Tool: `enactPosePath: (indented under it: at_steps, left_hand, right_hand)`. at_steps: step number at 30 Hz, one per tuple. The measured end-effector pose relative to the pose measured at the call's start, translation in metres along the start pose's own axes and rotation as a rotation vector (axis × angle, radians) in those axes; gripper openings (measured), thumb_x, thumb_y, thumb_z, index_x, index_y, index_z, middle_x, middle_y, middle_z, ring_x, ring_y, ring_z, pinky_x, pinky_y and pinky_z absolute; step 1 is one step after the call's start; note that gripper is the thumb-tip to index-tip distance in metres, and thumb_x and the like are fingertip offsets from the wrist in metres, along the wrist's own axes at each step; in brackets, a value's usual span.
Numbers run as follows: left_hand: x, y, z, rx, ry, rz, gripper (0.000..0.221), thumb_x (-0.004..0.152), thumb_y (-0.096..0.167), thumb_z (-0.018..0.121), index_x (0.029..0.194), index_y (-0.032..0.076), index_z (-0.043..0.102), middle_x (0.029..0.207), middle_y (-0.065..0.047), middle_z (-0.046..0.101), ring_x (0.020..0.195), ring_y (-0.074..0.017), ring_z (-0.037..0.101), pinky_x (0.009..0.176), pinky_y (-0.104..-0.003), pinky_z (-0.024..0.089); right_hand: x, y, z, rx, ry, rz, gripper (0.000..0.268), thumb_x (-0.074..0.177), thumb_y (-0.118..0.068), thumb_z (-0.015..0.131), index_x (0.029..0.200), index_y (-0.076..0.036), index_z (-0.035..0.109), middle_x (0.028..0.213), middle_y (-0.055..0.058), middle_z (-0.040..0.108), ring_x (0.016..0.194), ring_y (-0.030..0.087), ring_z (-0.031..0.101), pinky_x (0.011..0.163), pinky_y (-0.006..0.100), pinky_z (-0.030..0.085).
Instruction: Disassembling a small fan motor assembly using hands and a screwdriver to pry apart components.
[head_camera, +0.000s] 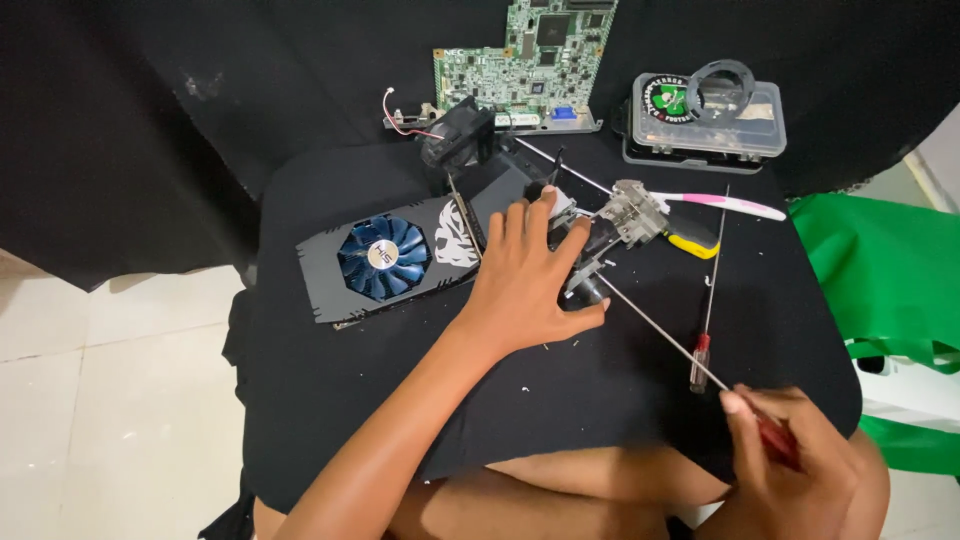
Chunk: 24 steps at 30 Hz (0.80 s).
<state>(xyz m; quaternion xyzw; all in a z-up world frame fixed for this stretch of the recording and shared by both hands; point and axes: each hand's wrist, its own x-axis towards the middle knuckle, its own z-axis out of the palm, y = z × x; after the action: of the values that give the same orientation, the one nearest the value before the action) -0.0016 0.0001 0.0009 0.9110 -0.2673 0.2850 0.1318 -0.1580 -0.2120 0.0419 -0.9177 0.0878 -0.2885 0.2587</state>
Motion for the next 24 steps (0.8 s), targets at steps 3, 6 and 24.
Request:
enactPosePath:
  at_steps: [3,6,24]
  left_hand:
    - [0.000,-0.001,0.002,0.003,-0.019,-0.001,0.080,0.080,0.070,0.069,0.131,0.009,0.059,0.138,-0.029,0.049,0.107,-0.0426,0.050,0.087,-0.053,0.042]
    - [0.000,-0.001,0.002,0.019,-0.005,-0.004,0.079,0.080,0.069,0.068,0.130,0.008,0.060,0.137,-0.028,0.049,0.105,-0.0428,0.051,0.086,-0.052,0.042]
    - [-0.001,-0.001,0.002,0.030,-0.022,0.011,0.081,0.081,0.070,0.067,0.133,0.008,0.060,0.140,-0.031,0.049,0.108,-0.0448,0.051,0.087,-0.053,0.042]
  right_hand:
    - [-0.002,0.038,0.009,-0.238,-0.031,0.000,0.043,0.113,-0.021,0.074,0.074,-0.011,0.062,0.063,0.012,0.040,0.066,0.039,0.031,0.065,0.047,0.030]
    - [0.000,0.058,0.016,-0.463,-0.091,0.018,0.044,0.121,-0.035,0.064,0.078,-0.023,0.063,0.063,0.005,0.047,0.064,0.033,0.048,0.062,0.042,0.036]
    - [-0.006,0.129,0.019,0.200,-0.426,0.173,0.038,0.090,-0.025,0.072,0.120,-0.008,0.055,0.080,0.004,0.063,0.057,0.009,0.055,0.054,0.024,0.045]
